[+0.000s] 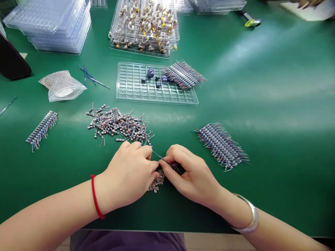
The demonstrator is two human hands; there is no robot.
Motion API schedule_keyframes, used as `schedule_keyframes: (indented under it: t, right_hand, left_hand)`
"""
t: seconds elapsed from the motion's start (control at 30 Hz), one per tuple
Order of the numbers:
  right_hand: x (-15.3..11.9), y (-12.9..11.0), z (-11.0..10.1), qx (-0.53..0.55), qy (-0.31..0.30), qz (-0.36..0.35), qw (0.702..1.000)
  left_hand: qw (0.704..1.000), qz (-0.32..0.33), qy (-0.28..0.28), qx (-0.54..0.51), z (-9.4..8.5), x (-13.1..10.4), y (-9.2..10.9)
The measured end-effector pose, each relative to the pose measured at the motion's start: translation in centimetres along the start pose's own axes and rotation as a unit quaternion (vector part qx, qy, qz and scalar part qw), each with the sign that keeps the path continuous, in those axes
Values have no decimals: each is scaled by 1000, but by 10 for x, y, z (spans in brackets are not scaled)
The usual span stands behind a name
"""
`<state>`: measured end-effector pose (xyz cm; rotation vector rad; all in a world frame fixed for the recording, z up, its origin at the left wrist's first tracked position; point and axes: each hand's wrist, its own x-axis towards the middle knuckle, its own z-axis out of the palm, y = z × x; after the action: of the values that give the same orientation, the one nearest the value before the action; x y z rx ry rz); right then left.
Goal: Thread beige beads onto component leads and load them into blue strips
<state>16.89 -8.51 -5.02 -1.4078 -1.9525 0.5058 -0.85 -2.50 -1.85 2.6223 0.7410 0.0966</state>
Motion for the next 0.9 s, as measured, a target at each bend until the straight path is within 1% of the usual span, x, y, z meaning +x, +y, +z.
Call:
schedule_keyframes:
  t: [0.13, 0.23, 0.33, 0.43, 0.5, 0.57, 0.7, 0.8, 0.9]
  right_hand:
    - [-1, 2, 0, 11, -24, 19, 999]
    - [-3, 3, 0, 17, -29, 27, 999]
    - [-3, 3, 0, 29, -20, 45, 998]
    - [-2, 2, -3, 82, -3, 94, 992]
    - [1, 1, -6, 150, 9, 134, 980]
    - [3, 0, -9, 216, 16, 158, 964]
    - [6, 1, -11, 300, -4, 190, 935]
    - [6, 4, -12, 358, -24, 224, 906]
    - [6, 7, -14, 426, -57, 234, 872]
  left_hand:
    - [1000, -2, 0, 0, 0, 1, 0]
    - [1000, -3, 1, 1, -1, 0, 0]
    - [1000, 0, 2, -5, -2, -1, -3]
    - [999, -11, 19, -26, -1, -1, -7]
    - [996, -30, 41, -68, -2, 0, -9]
    - [988, -49, 55, -133, -4, 2, -9]
    - [964, -67, 59, -249, -10, 5, -4]
    - [954, -80, 68, -280, -13, 6, -2]
    - [952, -85, 58, -290, -15, 6, -2]
